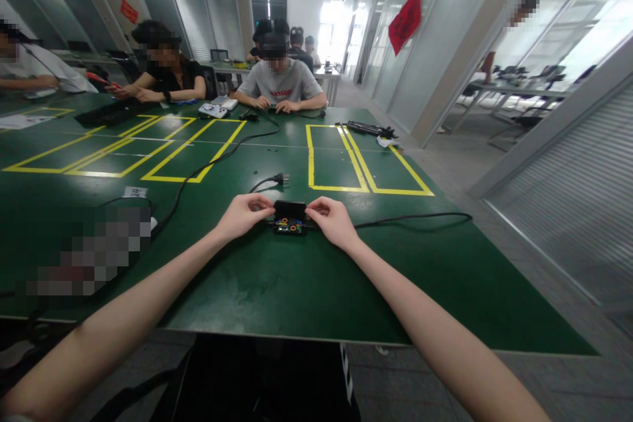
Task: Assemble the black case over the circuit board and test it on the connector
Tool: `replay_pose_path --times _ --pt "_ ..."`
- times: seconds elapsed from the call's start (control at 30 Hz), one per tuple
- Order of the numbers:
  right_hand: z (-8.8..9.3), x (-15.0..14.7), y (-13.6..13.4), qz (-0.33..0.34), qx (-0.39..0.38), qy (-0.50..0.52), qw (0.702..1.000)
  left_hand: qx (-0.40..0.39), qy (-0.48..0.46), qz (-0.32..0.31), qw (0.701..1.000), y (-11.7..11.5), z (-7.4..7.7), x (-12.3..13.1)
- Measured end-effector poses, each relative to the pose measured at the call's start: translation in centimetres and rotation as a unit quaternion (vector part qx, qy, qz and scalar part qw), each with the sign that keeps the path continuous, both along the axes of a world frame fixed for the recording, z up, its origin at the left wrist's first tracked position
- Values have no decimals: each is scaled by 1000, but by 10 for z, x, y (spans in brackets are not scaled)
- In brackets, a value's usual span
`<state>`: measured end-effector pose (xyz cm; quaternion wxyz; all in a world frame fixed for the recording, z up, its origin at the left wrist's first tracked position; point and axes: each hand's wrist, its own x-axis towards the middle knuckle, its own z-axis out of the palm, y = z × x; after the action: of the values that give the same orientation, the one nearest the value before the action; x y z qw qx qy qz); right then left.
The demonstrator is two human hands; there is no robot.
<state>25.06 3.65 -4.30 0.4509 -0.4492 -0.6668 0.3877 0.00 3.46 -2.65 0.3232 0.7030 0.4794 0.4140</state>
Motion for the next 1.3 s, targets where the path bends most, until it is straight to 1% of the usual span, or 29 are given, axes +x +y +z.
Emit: replay_pose_path --times 0.17,0.47,0.53,0.63,0.7,0.93,1.13,1.23,1.3 --pt "1 -2 -1 11 -41 55 998 3 2 -7 1000 -1 3 -1" --pt "1 1 -1 7 -57 57 997 8 -2 -15 1000 -3 3 0" --pt "0 1 -1 4 -57 64 996 -6 -31 -26 999 -3 1 0" --pt "-1 1 0 8 -57 67 996 -48 -82 -49 994 -3 -1 1" --pt "0 1 0 11 -56 65 996 -61 -95 -55 992 -3 -2 2" --pt "1 0 -2 14 -48 66 997 -70 -106 -53 990 -1 -4 0" --pt "3 1 -2 14 -49 45 998 -70 -96 -56 991 -1 -4 0" --pt "5 2 -3 16 -44 27 999 -66 -87 -55 992 -1 -3 0" --pt "8 3 -4 19 -25 12 999 -59 -75 -57 994 -3 1 -1"
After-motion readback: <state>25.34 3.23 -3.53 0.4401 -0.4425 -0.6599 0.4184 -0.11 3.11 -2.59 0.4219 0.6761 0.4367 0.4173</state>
